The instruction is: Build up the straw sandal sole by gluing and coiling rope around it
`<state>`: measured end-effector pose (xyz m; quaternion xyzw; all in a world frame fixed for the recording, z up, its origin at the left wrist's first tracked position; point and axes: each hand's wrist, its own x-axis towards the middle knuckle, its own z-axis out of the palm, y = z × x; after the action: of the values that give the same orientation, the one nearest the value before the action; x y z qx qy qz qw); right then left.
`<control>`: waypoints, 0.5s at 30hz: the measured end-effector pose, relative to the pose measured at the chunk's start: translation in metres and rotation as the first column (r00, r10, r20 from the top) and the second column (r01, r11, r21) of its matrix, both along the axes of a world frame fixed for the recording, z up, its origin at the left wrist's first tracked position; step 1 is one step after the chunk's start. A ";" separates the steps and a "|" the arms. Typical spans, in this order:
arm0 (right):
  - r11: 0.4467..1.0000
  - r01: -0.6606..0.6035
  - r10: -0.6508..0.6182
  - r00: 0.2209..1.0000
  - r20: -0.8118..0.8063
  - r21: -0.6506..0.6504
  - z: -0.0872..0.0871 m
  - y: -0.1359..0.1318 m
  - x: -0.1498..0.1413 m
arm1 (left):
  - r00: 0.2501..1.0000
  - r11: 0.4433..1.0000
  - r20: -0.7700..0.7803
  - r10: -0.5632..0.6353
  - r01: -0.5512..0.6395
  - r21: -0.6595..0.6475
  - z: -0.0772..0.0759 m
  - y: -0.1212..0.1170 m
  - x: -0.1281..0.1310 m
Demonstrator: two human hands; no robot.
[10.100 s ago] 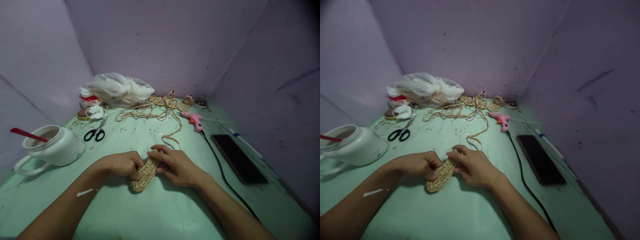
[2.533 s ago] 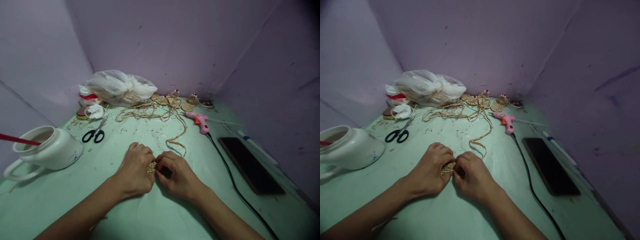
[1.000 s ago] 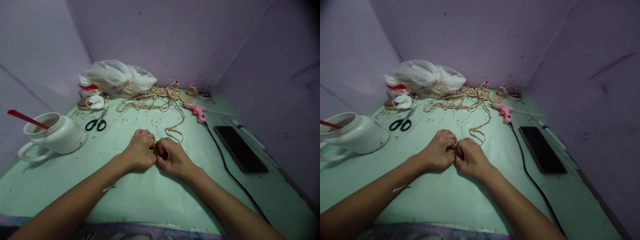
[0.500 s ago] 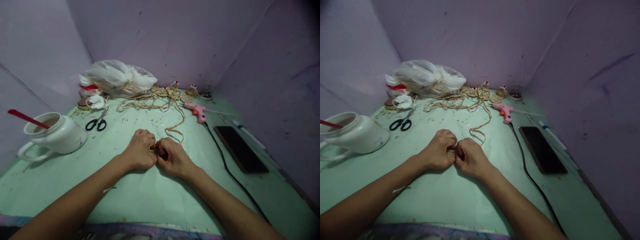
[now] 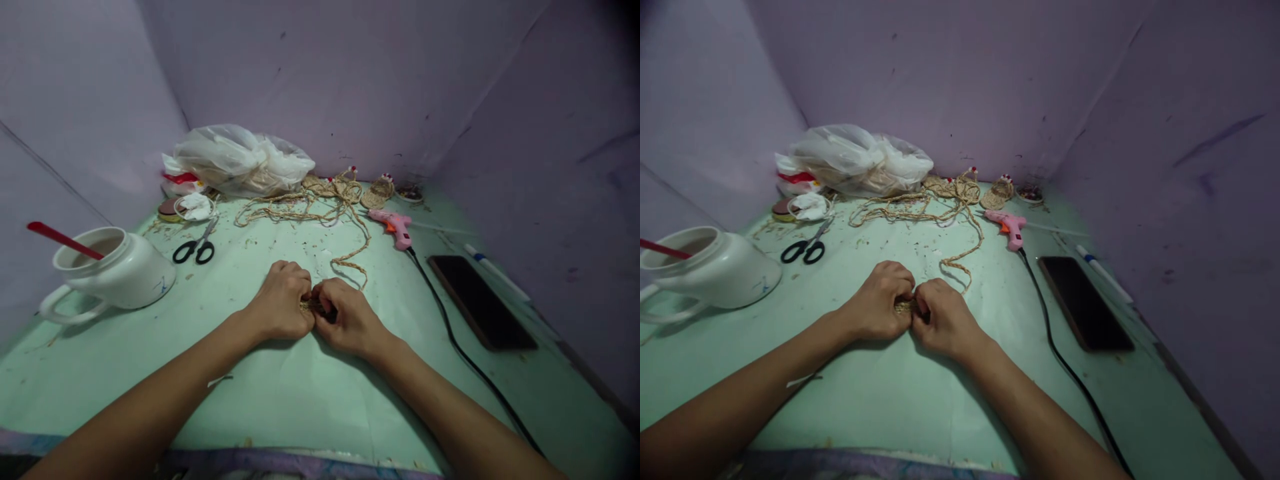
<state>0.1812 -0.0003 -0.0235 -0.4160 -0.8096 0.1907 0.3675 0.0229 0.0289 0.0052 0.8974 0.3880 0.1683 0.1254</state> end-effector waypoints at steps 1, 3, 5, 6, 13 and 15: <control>1.000 0.000 0.000 1.000 -0.001 0.000 0.000 0.000 0.000 | 1.000 1.000 -0.001 0.000 0.000 0.001 0.000 0.000 0.000; 1.000 0.000 0.000 1.000 -0.007 0.002 0.000 0.001 -0.001 | 1.000 1.000 -0.004 -0.001 0.001 0.003 0.000 0.000 0.000; 1.000 0.001 -0.001 1.000 -0.011 0.002 0.000 0.001 -0.001 | 1.000 1.000 -0.006 -0.004 0.004 0.000 0.000 0.000 0.000; 1.000 -0.001 0.001 1.000 -0.011 0.001 0.000 0.001 -0.001 | 1.000 1.000 -0.006 -0.002 0.002 0.000 0.000 0.000 0.000; 0.995 -0.043 0.048 0.998 0.051 -0.091 0.008 -0.001 0.006 | 0.995 0.999 -0.095 0.004 -0.007 -0.033 0.008 -0.005 -0.006; 0.989 -0.073 0.077 0.997 0.025 -0.131 0.012 -0.001 0.009 | 0.990 1.000 -0.144 0.001 -0.005 -0.030 0.012 -0.008 -0.007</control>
<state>0.1906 -0.0008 -0.0117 -0.4111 -0.8159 0.2507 0.3201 0.0158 0.0211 0.0170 0.9046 0.4000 0.0972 0.1103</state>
